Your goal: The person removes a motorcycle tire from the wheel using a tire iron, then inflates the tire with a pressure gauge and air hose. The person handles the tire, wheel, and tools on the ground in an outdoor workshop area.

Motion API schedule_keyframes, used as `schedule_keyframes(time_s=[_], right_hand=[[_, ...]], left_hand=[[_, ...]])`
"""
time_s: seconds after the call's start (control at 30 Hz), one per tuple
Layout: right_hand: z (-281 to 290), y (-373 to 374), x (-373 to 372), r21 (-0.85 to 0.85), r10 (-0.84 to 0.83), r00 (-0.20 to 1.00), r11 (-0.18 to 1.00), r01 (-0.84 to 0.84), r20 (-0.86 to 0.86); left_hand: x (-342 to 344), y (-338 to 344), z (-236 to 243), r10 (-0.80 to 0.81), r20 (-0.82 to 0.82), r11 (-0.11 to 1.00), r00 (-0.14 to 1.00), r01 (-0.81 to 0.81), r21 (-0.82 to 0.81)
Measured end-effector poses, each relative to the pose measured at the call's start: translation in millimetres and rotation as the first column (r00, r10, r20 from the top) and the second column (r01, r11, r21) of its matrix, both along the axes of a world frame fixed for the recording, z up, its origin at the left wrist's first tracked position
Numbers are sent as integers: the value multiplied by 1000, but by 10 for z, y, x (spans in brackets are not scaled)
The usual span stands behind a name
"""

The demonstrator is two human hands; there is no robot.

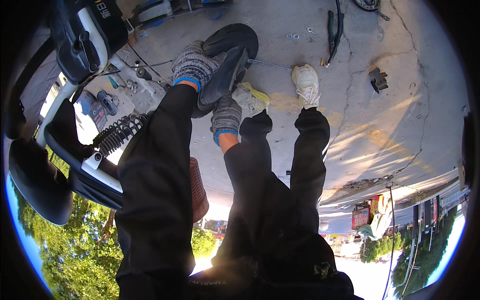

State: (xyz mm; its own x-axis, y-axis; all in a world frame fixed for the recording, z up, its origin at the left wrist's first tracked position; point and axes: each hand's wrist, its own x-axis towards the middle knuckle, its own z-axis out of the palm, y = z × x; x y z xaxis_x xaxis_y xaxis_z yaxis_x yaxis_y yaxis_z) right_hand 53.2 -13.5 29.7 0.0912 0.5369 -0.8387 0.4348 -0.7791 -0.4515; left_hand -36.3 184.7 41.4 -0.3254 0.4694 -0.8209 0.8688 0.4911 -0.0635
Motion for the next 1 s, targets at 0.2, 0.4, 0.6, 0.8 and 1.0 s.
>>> schedule_keyframes(time_s=[0.2, 0.4, 0.6, 0.8, 1.0], right_hand=[[-580, -194, 1741, 70, 847, 526, 531, -845, -75], [-879, 2386, 2581, -36, 969, -164, -160, -986, 183], [-1165, 3961, 1262, 445, 578, -9, -638, -628, 816], [-1451, 3259, 2947, 27, 913, 69, 64, -998, 401], [-548, 1357, 3628, -89, -298, 938, 944, 316, 178]], left_hand=[[105, -299, 242, -28, -47, 1000, 999, 28, 7], [105, -722, 245, -52, 32, 995, 998, 49, 87], [-209, -734, 189, -4, 77, 999, 997, 0, 44], [-129, -902, 292, -14, 27, 991, 1000, 11, 130], [128, -352, 198, 16, -44, 1000, 999, -15, 27]])
